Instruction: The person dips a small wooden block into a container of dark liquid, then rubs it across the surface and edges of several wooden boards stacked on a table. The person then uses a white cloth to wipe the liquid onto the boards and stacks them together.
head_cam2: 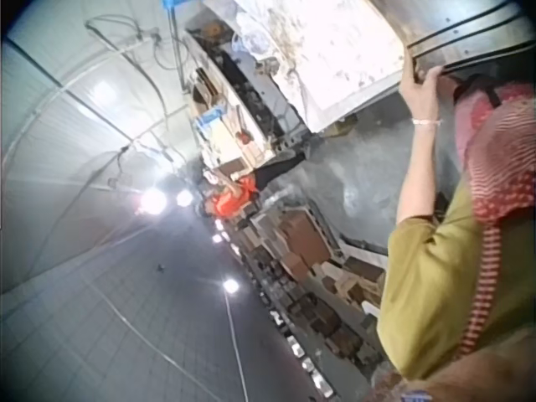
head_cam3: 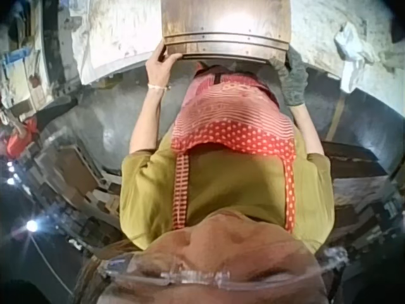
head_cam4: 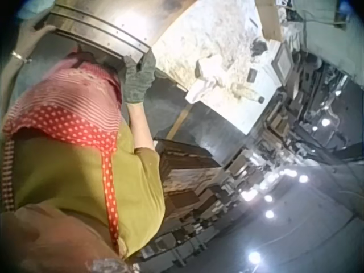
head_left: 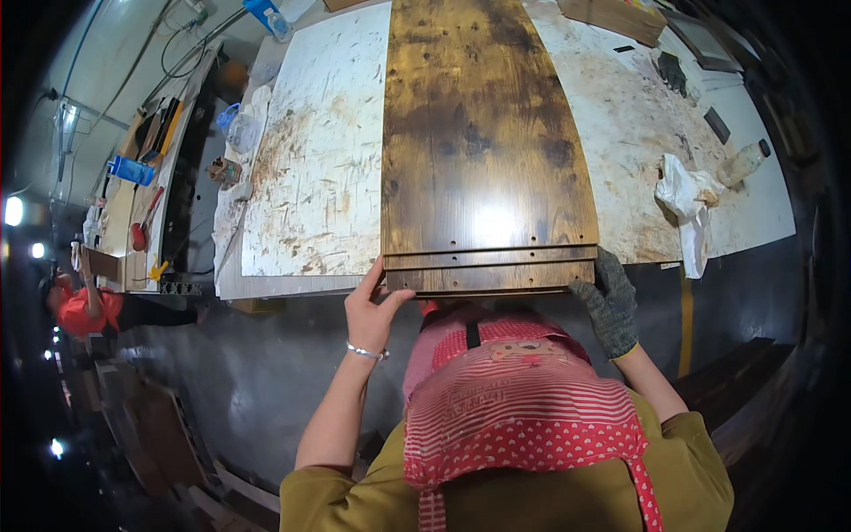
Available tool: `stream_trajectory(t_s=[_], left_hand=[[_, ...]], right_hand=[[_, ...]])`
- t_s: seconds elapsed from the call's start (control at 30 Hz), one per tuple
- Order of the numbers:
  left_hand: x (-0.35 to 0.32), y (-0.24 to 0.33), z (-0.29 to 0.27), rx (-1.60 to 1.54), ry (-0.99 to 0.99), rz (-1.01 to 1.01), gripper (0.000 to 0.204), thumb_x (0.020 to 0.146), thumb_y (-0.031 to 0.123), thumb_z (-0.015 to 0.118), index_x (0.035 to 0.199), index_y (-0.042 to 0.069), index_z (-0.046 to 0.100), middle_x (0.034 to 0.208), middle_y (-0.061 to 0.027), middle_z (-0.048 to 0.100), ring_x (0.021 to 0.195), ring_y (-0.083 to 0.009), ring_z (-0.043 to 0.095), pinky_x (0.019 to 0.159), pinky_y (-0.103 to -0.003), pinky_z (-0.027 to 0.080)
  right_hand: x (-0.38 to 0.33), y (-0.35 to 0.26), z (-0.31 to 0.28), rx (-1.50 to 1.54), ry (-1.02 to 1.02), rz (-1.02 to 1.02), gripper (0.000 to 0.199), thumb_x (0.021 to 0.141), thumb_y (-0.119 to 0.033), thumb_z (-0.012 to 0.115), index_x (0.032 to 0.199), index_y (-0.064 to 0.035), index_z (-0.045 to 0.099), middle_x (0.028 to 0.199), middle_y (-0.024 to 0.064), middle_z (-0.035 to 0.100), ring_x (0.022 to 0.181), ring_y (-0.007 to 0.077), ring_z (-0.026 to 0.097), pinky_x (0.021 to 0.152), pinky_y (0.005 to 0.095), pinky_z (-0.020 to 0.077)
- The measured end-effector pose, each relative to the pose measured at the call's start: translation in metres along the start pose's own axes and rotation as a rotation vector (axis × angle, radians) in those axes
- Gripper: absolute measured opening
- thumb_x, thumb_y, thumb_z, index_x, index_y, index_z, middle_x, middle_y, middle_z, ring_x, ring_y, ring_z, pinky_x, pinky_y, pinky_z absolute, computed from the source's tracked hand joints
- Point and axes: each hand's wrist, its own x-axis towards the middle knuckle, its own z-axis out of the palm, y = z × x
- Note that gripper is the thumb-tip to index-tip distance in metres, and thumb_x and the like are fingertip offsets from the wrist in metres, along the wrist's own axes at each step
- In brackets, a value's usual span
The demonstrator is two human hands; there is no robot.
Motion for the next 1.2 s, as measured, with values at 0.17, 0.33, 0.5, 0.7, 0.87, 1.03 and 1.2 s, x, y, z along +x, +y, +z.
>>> stream_trajectory(t_s=[0.17, 0.33, 0.5, 0.7, 0.87, 1.03, 1.2], left_hand=[[0.009, -0.006, 0.009, -0.011, 0.140, -0.042, 0.058, 0.075, 0.001, 0.072, 0.128, -0.004, 0.050, 0.107, -0.0080, 0.065, 0.080, -0.0058, 0.055, 0.072, -0.020, 0.046], [-0.003, -0.010, 0.001, -0.003, 0.060, 0.032, 0.065, 0.077, 0.005, 0.072, 0.135, 0.000, 0.044, 0.116, -0.0107, 0.062, 0.094, -0.0086, 0.058, 0.083, -0.023, 0.047], [0.003, -0.028, 0.001, -0.064, -0.002, -0.072, 0.063, 0.081, -0.002, 0.065, 0.138, -0.003, 0.038, 0.124, -0.0090, 0.056, 0.101, -0.0116, 0.056, 0.087, -0.025, 0.046], [0.003, -0.012, -0.009, 0.037, -0.180, 0.046, 0.069, 0.078, 0.001, 0.070, 0.139, 0.000, 0.036, 0.124, -0.0083, 0.056, 0.107, -0.0124, 0.054, 0.092, -0.027, 0.045], [0.001, -0.022, -0.007, -0.009, -0.146, -0.027, 0.067, 0.078, 0.001, 0.070, 0.137, -0.004, 0.038, 0.121, -0.0087, 0.056, 0.105, -0.0116, 0.054, 0.091, -0.026, 0.045], [0.007, -0.013, -0.001, -0.006, -0.032, -0.166, 0.064, 0.077, -0.001, 0.071, 0.133, -0.010, 0.041, 0.110, -0.0080, 0.061, 0.096, -0.0101, 0.058, 0.084, -0.024, 0.048], [0.004, -0.009, -0.001, -0.057, -0.083, -0.147, 0.069, 0.077, -0.002, 0.069, 0.137, -0.008, 0.035, 0.117, -0.0095, 0.058, 0.103, -0.0119, 0.055, 0.090, -0.026, 0.045]], right_hand=[[0.009, -0.009, 0.003, 0.026, -0.016, 0.096, 0.052, 0.078, -0.017, 0.072, 0.124, -0.0025, 0.053, 0.109, 0.0127, 0.059, 0.095, 0.0225, 0.059, 0.084, 0.0343, 0.0474], [0.006, -0.003, -0.001, 0.063, -0.105, 0.046, 0.052, 0.079, -0.020, 0.072, 0.124, -0.0010, 0.052, 0.113, 0.0140, 0.056, 0.105, 0.0227, 0.056, 0.090, 0.0330, 0.0446], [0.002, 0.005, 0.000, 0.023, -0.057, 0.045, 0.048, 0.076, -0.017, 0.073, 0.118, 0.0011, 0.057, 0.106, 0.0157, 0.058, 0.100, 0.0281, 0.058, 0.088, 0.0360, 0.0459], [0.006, 0.012, -0.001, -0.075, -0.167, 0.001, 0.062, 0.075, -0.022, 0.075, 0.127, -0.0011, 0.049, 0.114, 0.0159, 0.054, 0.103, 0.0292, 0.056, 0.089, 0.0365, 0.0459], [0.000, 0.019, 0.009, -0.035, -0.157, -0.090, 0.066, 0.073, -0.021, 0.076, 0.129, -0.0026, 0.046, 0.118, 0.0163, 0.053, 0.108, 0.0300, 0.055, 0.091, 0.0368, 0.0450], [0.000, 0.010, 0.009, -0.059, -0.118, -0.072, 0.061, 0.075, -0.011, 0.075, 0.128, -0.0037, 0.047, 0.111, 0.0120, 0.055, 0.101, 0.0229, 0.058, 0.086, 0.0328, 0.0477], [0.007, 0.000, 0.003, 0.044, -0.191, 0.019, 0.063, 0.074, -0.014, 0.076, 0.128, -0.0036, 0.046, 0.111, 0.0135, 0.054, 0.101, 0.0255, 0.057, 0.086, 0.0341, 0.0478]])
